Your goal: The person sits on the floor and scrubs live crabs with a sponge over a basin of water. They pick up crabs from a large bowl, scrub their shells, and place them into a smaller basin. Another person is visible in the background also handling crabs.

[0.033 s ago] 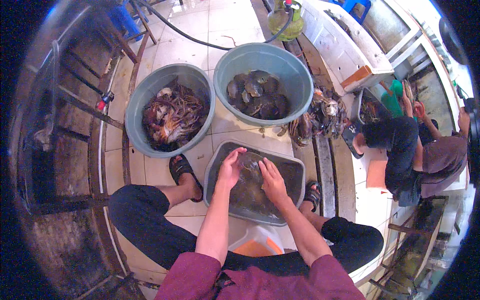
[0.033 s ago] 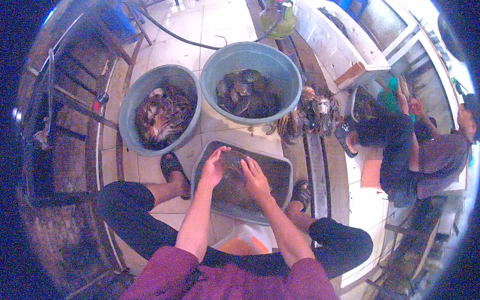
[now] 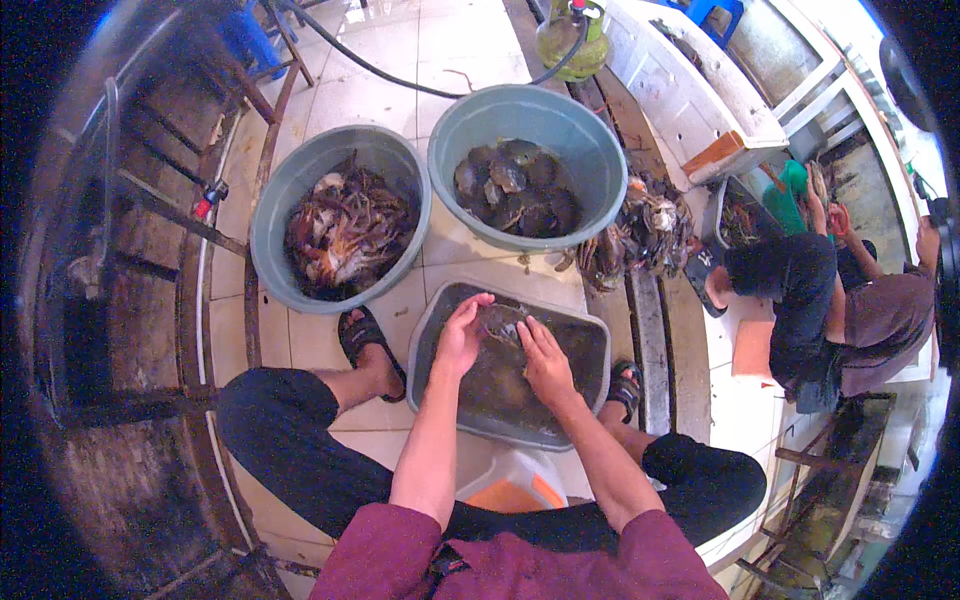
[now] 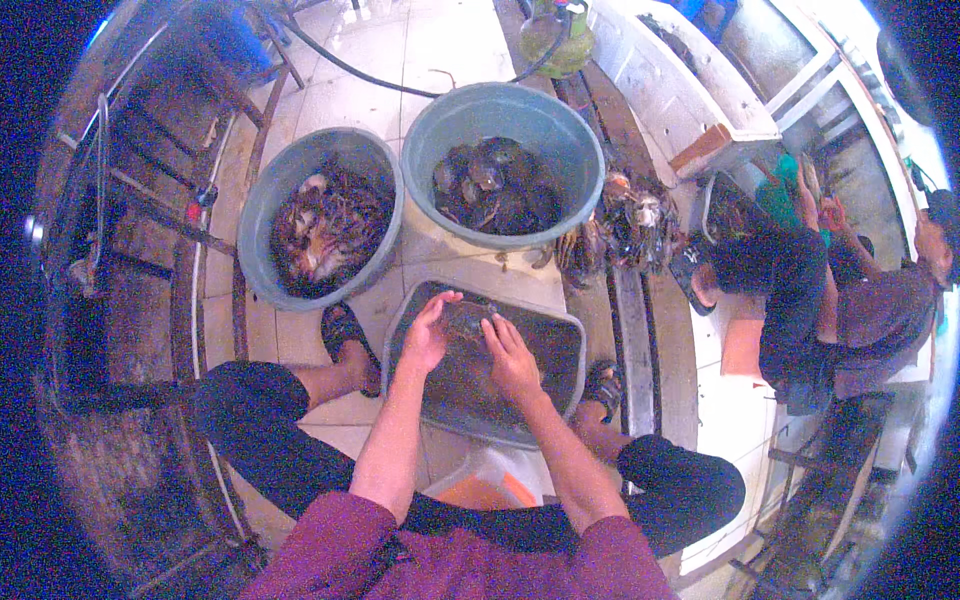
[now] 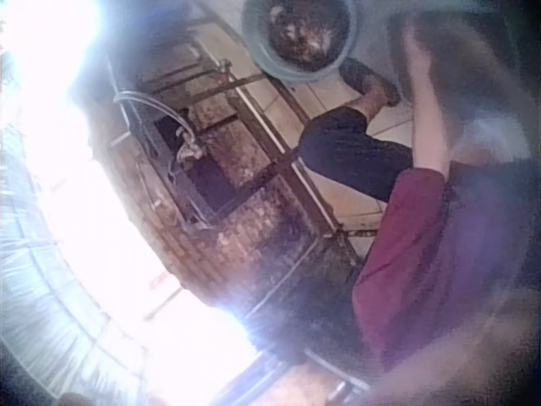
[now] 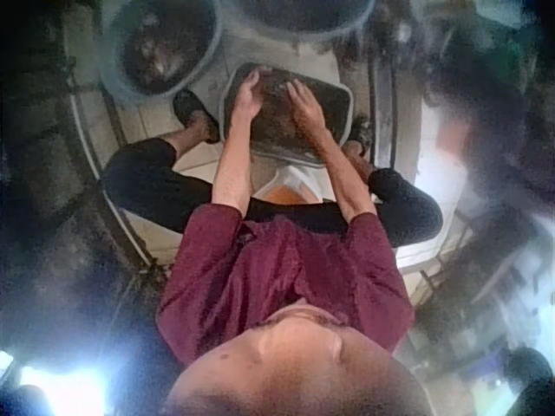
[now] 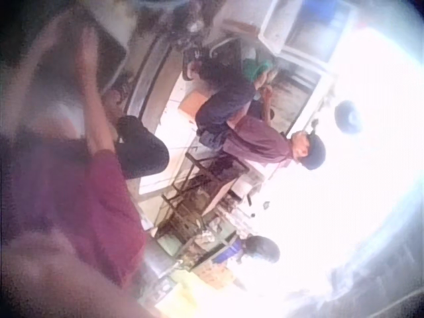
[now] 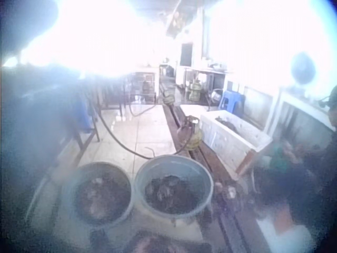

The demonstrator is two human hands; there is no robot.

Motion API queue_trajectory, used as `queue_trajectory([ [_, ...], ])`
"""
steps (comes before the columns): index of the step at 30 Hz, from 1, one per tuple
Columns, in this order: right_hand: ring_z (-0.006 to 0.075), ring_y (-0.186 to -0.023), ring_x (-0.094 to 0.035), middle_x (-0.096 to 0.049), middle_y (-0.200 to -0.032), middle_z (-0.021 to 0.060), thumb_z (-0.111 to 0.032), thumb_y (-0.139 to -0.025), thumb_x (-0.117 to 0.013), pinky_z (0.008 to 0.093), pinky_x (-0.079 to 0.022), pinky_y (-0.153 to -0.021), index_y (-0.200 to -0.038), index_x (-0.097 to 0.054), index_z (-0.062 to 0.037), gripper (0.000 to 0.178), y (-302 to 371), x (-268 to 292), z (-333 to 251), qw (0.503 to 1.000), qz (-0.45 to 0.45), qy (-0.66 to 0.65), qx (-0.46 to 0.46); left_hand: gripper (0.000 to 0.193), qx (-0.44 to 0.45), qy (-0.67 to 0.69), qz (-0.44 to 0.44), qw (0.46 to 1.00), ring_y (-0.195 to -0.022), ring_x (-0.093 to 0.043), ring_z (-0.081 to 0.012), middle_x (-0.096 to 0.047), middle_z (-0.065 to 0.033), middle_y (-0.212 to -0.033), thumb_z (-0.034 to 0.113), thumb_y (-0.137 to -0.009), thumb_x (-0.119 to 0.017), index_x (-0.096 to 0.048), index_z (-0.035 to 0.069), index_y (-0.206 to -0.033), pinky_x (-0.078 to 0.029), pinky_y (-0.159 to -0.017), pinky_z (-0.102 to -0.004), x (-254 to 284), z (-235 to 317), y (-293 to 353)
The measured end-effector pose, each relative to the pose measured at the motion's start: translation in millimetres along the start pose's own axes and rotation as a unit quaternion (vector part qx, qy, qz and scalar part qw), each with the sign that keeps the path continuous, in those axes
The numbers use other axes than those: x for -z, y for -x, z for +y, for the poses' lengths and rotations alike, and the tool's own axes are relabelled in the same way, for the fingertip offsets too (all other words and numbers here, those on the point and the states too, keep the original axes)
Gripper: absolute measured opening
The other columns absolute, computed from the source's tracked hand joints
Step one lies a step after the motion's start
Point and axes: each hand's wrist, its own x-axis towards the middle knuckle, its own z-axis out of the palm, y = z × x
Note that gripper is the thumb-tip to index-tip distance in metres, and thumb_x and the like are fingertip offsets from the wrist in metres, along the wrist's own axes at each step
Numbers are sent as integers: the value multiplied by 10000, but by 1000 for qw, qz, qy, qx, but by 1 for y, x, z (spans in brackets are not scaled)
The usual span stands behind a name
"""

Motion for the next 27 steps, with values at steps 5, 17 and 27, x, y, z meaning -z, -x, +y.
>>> queue_trajectory([
  [5, 358, -1157, -580, -588, -1259, 207, 107, -789, -549, 423, -479, -986, -1311, -541, -30, 540, 2, -1, -6, 996, 0, -70, -57, 388, -20, -73, -16, 997, -1136, -554, -167, -625, -46, -1243, 346, -993, -501, -568, 85, -1272, -419, -965, -327, 1, -3, 8],
  [17, 211, -908, -668, -679, -1010, 137, -89, -895, -654, 340, -579, -726, -1162, -599, 66, 314, -213, 27, 134, 896, 40, -246, -368, 535, 66, -69, 171, 981, -1054, -626, -203, -621, -81, -1216, 382, -923, -582, -482, 77, -1351, -475, -896, -344, 35, -23, -10],
  [27, 318, -819, -686, -707, -942, 181, -75, -828, -676, 378, -537, -766, -1100, -679, -5, 280, -241, -26, 136, 964, 84, -64, -245, 322, 146, -68, 258, 953, -1013, -642, -208, -664, -95, -1084, 238, -936, -571, -544, 114, -1232, -496, -827, -364, 90, -86, 6],
])
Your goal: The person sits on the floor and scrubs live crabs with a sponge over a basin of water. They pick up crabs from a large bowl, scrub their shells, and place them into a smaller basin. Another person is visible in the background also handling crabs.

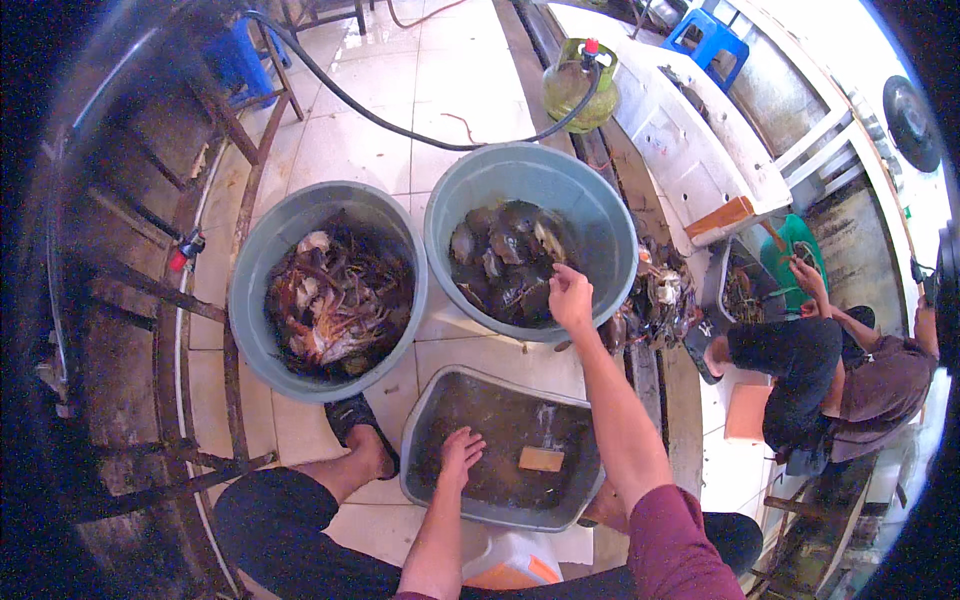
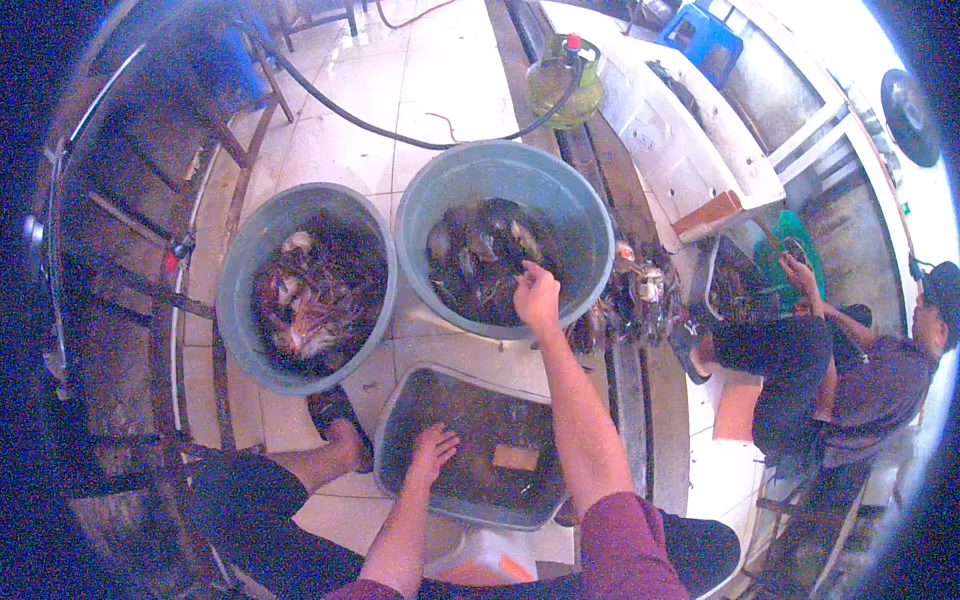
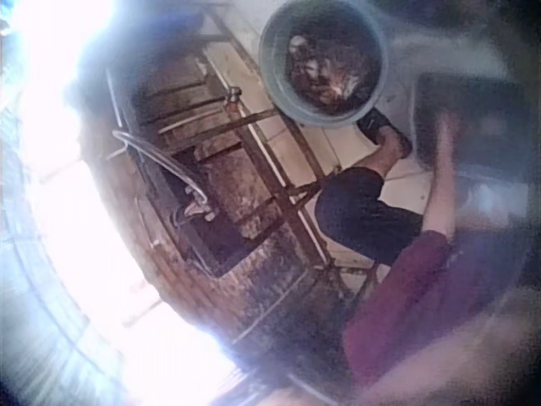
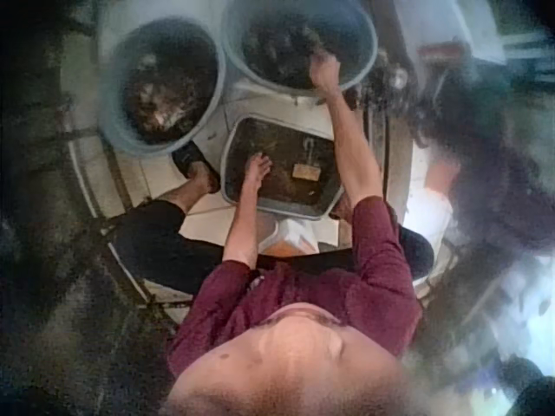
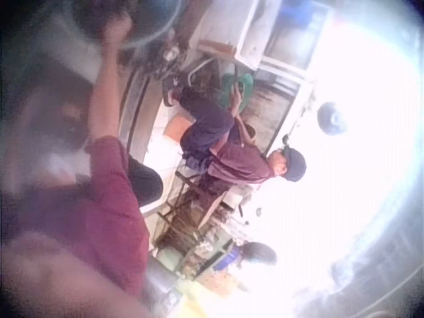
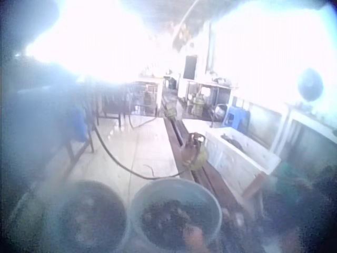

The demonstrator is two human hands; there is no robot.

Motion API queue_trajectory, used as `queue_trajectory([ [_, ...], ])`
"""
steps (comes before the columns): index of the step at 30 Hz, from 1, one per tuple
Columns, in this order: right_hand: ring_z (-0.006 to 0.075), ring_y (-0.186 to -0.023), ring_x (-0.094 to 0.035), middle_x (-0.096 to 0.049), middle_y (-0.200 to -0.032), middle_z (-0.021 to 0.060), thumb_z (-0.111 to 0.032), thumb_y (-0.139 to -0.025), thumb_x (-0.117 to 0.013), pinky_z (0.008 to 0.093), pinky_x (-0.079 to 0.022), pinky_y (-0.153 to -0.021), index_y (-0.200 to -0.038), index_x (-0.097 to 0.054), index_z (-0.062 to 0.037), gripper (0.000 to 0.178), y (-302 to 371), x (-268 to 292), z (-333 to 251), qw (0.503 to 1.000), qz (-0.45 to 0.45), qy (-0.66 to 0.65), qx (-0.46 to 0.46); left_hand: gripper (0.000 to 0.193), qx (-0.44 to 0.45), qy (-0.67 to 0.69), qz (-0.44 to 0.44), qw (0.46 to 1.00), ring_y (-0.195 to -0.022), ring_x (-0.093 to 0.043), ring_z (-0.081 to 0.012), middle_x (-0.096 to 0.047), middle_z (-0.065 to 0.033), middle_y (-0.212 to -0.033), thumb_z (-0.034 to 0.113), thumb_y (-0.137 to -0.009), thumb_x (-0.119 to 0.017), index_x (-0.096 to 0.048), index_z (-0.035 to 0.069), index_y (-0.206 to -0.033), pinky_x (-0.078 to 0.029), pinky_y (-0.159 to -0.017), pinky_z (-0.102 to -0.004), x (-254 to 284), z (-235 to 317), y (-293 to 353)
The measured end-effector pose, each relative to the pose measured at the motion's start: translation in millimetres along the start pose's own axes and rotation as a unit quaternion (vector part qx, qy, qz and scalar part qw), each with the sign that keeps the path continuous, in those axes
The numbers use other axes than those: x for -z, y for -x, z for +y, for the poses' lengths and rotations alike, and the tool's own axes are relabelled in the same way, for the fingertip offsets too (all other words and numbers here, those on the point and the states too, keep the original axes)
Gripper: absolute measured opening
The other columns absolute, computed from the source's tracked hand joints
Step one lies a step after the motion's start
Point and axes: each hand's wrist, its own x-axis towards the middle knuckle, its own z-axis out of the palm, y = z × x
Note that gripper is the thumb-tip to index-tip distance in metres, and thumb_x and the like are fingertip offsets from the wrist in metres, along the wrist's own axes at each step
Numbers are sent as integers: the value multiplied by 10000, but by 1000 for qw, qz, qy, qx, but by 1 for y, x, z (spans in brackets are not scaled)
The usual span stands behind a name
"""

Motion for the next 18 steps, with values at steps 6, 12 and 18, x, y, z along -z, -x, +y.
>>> queue_trajectory([
  [6, 320, -961, -654, -651, -1090, 222, -47, -844, -660, 409, -529, -819, -1204, -603, -14, 366, 186, 14, 9, 988, -85, -40, 120, 419, -264, -328, 170, 891, -1037, -612, -355, -648, -167, -1091, 204, -840, -675, -539, 40, -1200, -467, -912, -432, 24, -36, -55],
  [12, 452, -1248, -449, -479, -1339, 289, -373, -824, -692, 509, -378, -1057, -1390, -439, -49, 699, 298, 44, 47, 920, -326, 215, 29, 550, -280, -485, 180, 808, -1226, -480, -399, -529, -252, -1252, 195, -795, -677, -482, -11, -1266, -382, -1042, -464, 5, -46, -39],
  [18, 473, -1193, -492, -474, -1324, 287, -415, -803, -709, 525, -436, -1000, -1395, -416, -67, 746, 299, 40, 101, 876, -430, 196, 93, 660, -221, -598, 176, 750, -1282, -448, -412, -480, -271, -1349, 292, -819, -647, -421, -4, -1363, -362, -1077, -482, -13, -36, 8],
])
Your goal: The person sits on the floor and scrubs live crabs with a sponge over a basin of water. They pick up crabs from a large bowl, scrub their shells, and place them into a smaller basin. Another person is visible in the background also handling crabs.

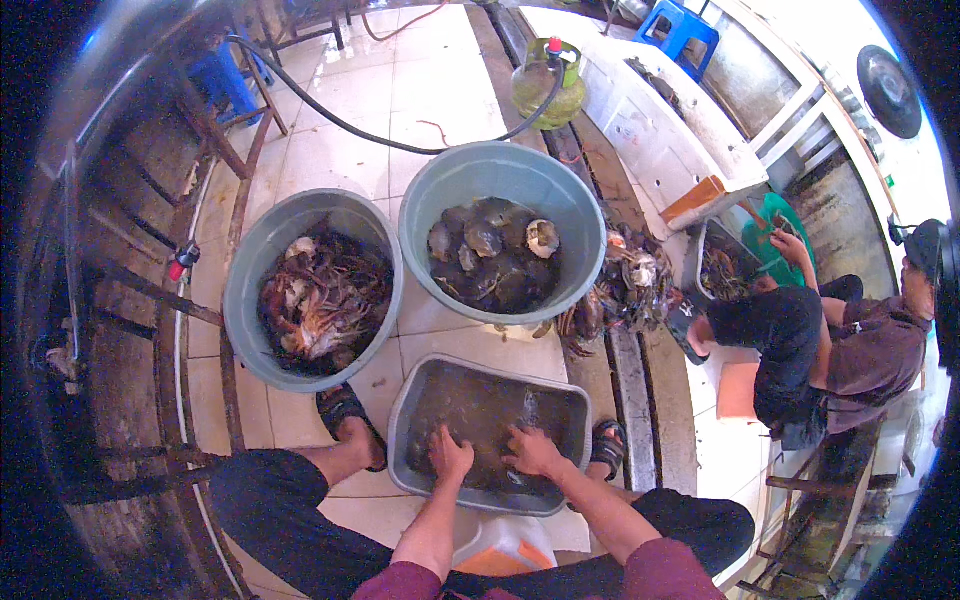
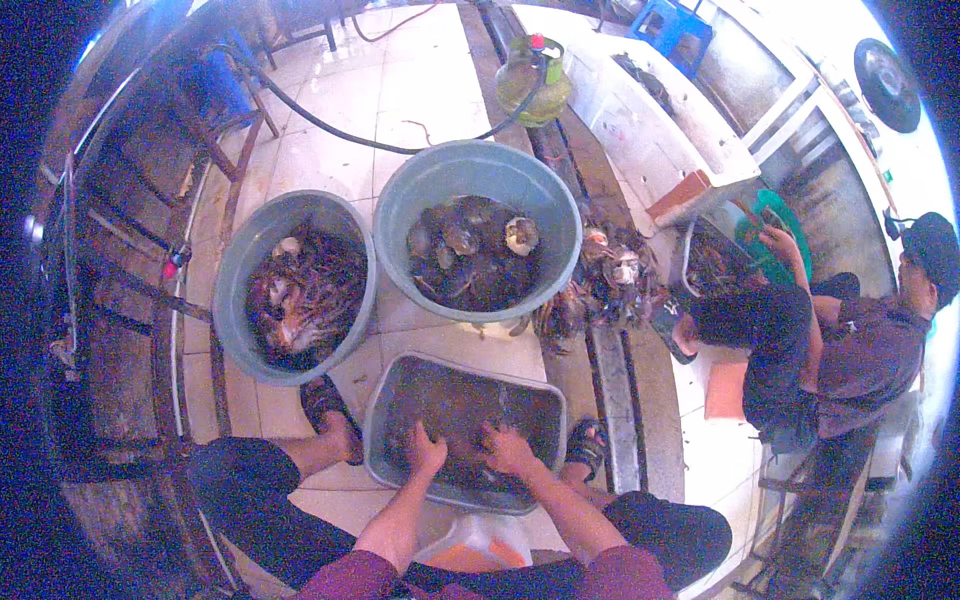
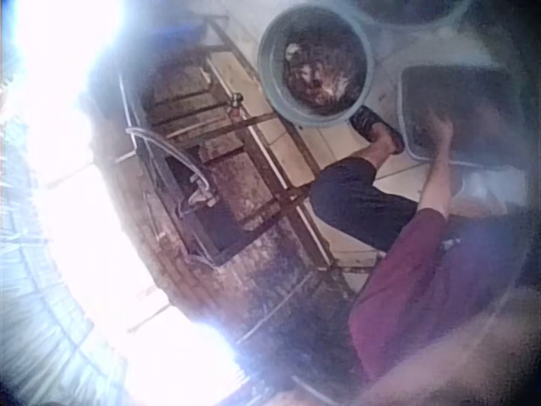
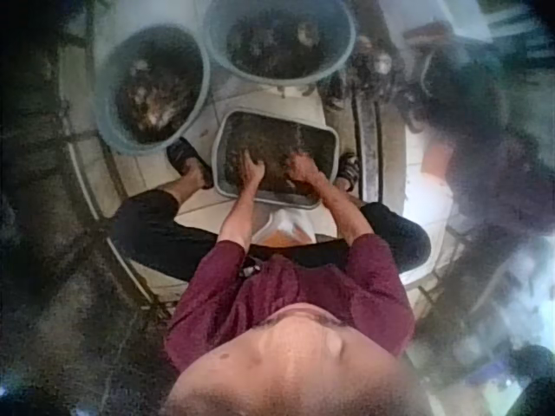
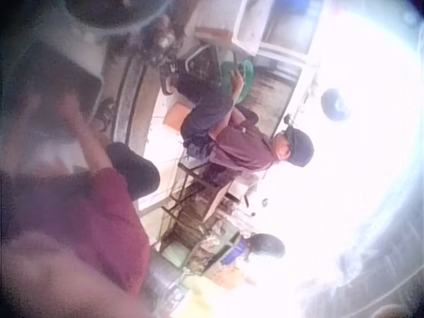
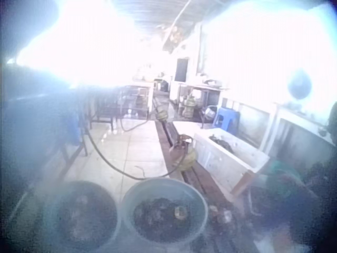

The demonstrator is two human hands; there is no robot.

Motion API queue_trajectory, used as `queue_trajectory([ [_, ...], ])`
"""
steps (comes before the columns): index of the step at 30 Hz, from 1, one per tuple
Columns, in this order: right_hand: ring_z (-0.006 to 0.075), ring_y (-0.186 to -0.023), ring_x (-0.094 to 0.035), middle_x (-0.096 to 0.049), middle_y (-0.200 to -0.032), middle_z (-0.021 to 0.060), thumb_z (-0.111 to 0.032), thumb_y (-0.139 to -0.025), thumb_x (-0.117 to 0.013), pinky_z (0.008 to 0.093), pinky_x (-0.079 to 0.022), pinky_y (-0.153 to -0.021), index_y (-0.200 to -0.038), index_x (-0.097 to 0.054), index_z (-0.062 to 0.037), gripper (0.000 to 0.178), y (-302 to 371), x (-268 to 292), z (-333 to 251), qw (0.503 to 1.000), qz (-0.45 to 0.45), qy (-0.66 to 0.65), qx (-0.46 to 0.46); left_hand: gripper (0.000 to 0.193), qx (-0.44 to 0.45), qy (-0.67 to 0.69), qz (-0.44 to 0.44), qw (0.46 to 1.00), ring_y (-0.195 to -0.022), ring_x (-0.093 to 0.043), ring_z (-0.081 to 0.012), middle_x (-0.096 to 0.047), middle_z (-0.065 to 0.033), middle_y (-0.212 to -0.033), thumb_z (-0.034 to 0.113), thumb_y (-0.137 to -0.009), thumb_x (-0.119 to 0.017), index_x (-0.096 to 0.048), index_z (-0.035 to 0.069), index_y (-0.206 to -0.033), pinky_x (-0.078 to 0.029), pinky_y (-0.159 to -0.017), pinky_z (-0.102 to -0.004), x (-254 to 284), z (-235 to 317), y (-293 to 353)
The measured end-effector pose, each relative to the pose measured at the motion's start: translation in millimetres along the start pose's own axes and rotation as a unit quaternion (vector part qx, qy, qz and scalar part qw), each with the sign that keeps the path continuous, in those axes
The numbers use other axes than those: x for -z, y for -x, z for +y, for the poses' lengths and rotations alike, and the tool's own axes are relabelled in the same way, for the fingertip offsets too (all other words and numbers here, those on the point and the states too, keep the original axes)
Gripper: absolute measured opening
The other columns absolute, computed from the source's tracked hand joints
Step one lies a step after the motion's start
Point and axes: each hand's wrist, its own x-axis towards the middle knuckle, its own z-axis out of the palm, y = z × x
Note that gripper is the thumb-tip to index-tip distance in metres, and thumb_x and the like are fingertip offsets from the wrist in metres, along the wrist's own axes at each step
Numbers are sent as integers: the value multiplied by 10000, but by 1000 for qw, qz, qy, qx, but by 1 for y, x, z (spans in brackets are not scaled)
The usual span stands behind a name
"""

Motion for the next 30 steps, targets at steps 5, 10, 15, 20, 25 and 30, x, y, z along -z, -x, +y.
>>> queue_trajectory([
  [5, 456, -1136, -544, -488, -1294, 267, -298, -791, -717, 492, -501, -936, -1381, -431, -79, 691, 24, 4, -27, 996, -69, 0, -61, 663, 5, 56, -45, 997, -1258, -487, -380, -493, -257, -1354, 381, -840, -648, -460, -18, -1335, -377, -1067, -467, -11, -16, 15],
  [10, 481, -1120, -532, -465, -1301, 281, -162, -747, -696, 496, -491, -947, -1360, -413, 6, 696, 36, -28, -10, 991, 33, -75, -107, 671, 106, 338, -113, 928, -1174, -547, -319, -561, -180, -1291, 466, -861, -638, -491, -6, -1314, -433, -1003, -429, -31, -14, 15],
  [15, 456, -1121, -528, -452, -1312, 298, -161, -723, -702, 486, -467, -968, -1300, -461, 71, 666, 10, -49, 19, 964, 212, -84, -135, 566, 248, 657, -265, 661, -1033, -604, -242, -613, -87, -1161, 515, -884, -615, -543, 93, -1253, -483, -871, -460, -50, -34, -12],
  [20, 427, -1085, -560, -562, -1164, 279, -149, -694, -712, 451, -451, -986, -1271, -512, 71, 649, 12, -31, 23, 938, 167, -229, -199, 508, 240, 621, -268, 697, -1004, -604, -225, -618, -69, -1122, 531, -891, -600, -573, 127, -1197, -482, -855, -435, -36, -2, 1],
  [25, 259, -949, -645, -657, -1059, 170, -159, -706, -728, 360, -511, -870, -1335, -506, 19, 690, 4, -12, 6, 895, 8, -384, -225, 520, 215, 603, -310, 703, -981, -610, -219, -645, -75, -1096, 545, -885, -596, -590, 117, -1181, -482, -845, -386, -57, -9, -8],
  [30, 190, -879, -642, -667, -1031, 104, -138, -715, -719, 306, -521, -822, -1364, -507, -15, 694, 3, -1, -11, 895, -53, -403, -185, 631, 227, 583, -337, 704, -1036, -602, -260, -643, -94, -1159, 602, -880, -568, -568, 82, -1239, -448, -924, -416, -50, -8, -5],
])
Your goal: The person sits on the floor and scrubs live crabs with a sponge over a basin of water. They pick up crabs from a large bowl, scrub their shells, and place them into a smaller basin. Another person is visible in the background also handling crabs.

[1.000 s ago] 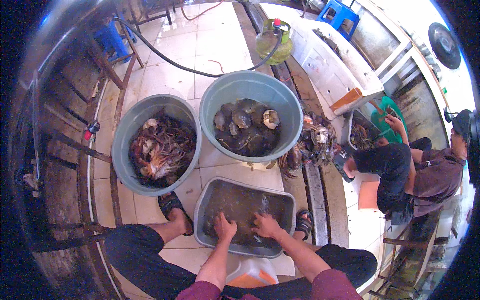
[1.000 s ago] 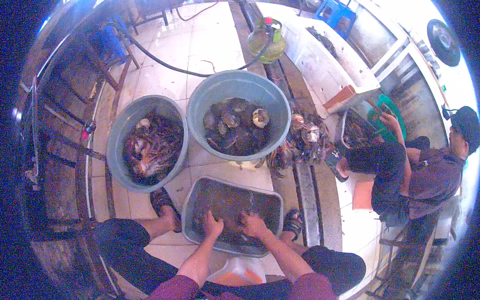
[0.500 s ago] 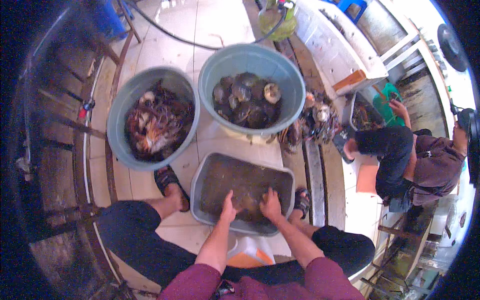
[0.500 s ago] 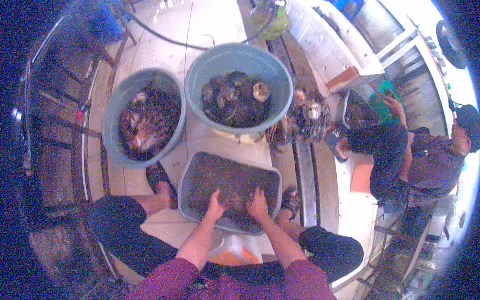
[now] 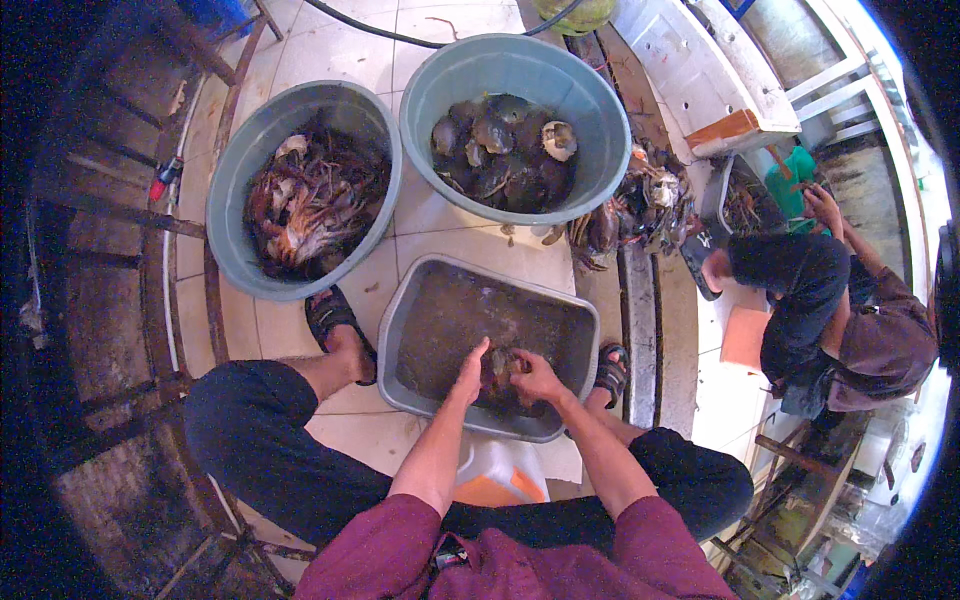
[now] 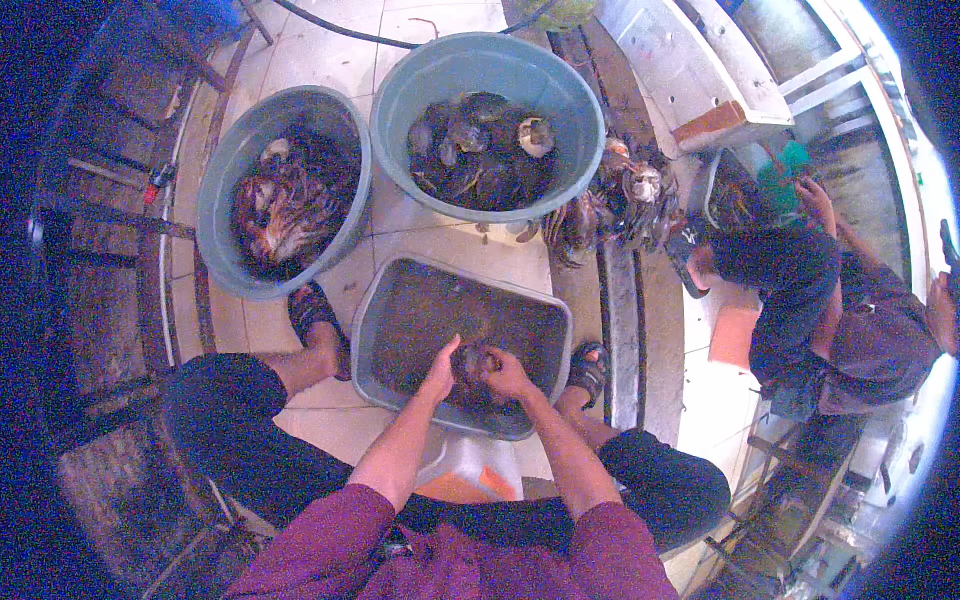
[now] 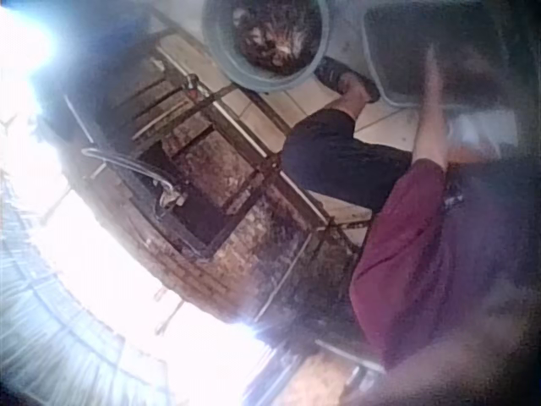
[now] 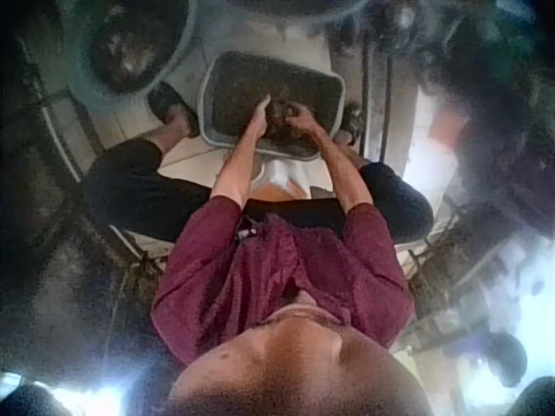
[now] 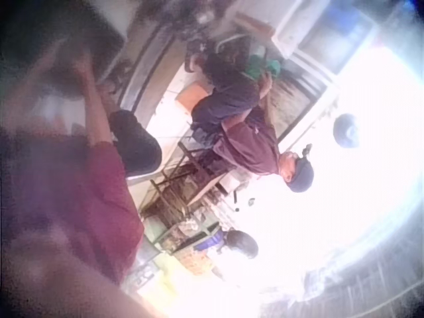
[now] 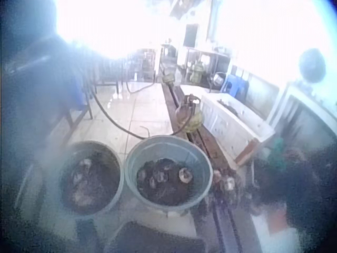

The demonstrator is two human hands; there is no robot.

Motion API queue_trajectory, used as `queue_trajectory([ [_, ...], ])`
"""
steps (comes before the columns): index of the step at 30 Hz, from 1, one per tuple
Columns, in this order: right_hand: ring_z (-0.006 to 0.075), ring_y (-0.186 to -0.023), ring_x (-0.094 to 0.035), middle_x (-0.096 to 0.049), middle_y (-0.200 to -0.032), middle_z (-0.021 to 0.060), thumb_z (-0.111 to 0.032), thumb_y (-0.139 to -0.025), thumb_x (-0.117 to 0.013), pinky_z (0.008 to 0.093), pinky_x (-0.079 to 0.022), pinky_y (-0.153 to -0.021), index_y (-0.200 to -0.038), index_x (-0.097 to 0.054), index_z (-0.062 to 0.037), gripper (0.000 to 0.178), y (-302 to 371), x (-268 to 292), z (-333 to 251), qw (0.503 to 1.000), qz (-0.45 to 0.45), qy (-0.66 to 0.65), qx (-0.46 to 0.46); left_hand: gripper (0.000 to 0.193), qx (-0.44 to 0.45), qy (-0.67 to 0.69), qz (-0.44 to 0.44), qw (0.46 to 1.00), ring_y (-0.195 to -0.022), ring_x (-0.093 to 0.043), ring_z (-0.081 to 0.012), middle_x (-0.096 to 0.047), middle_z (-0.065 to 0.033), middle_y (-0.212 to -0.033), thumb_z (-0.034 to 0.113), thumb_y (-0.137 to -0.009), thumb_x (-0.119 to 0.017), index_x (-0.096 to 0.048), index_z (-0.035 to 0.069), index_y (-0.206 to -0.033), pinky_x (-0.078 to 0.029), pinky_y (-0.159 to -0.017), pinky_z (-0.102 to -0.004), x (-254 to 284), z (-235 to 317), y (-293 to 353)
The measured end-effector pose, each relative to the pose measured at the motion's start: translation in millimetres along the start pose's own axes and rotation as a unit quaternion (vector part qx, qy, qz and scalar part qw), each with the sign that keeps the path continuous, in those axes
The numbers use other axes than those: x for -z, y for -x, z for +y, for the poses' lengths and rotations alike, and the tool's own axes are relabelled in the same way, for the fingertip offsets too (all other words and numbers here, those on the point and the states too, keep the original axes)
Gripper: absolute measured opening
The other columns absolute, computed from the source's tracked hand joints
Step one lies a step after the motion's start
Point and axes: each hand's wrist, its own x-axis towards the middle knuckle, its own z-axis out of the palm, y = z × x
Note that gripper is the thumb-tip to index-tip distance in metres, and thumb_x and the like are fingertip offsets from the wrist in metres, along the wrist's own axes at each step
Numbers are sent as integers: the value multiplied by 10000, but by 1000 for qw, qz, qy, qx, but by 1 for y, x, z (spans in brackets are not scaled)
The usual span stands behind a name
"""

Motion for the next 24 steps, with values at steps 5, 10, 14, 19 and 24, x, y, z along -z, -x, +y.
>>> queue_trajectory([
  [5, 171, -938, -618, -647, -1084, 74, -106, -721, -699, 304, -507, -852, -1381, -501, -32, 693, -8, 0, 11, 993, -62, -96, 25, 649, 2, 41, -32, 999, -1021, -621, -306, -664, -108, -1127, 659, -883, -499, -612, 91, -1174, -473, -906, -493, -10, 6, 22],
  [10, 246, -968, -639, -654, -1059, 131, -120, -722, -716, 353, -512, -861, -1316, -530, -36, 628, -17, -1, 18, 982, 159, -18, 98, 710, 4, 90, -30, 995, -1154, -556, -293, -628, -92, -1185, 652, -884, -520, -525, 64, -1281, -406, -1026, -460, -15, -1, 32],
  [14, 385, -1061, -606, -605, -1106, 242, -126, -728, -705, 422, -487, -923, -1204, -544, -7, 516, 4, 22, -5, 949, 310, 51, 31, 698, 5, 145, -37, 989, -1155, -557, -301, -617, -99, -1206, 616, -903, -503, -504, 43, -1300, -383, -1054, -458, 1, 0, 24],
  [19, 349, -1055, -570, -569, -1123, 213, -120, -754, -663, 411, -474, -881, -1222, -555, -1, 494, -16, 15, 13, 934, 281, 165, 144, 609, -54, 102, -100, 988, -1080, -597, -285, -631, -108, -1170, 527, -922, -487, -526, 26, -1266, -421, -1005, -458, 25, 22, 23],
  [24, 200, -885, -578, -605, -1016, 97, -109, -814, -608, 322, -484, -764, -1266, -564, -25, 461, -19, 11, -29, 992, 37, -124, 0, 587, -114, 7, -56, 992, -1048, -617, -312, -653, -143, -1138, 497, -926, -450, -545, 3, -1228, -435, -983, -491, -16, 62, 47],
])
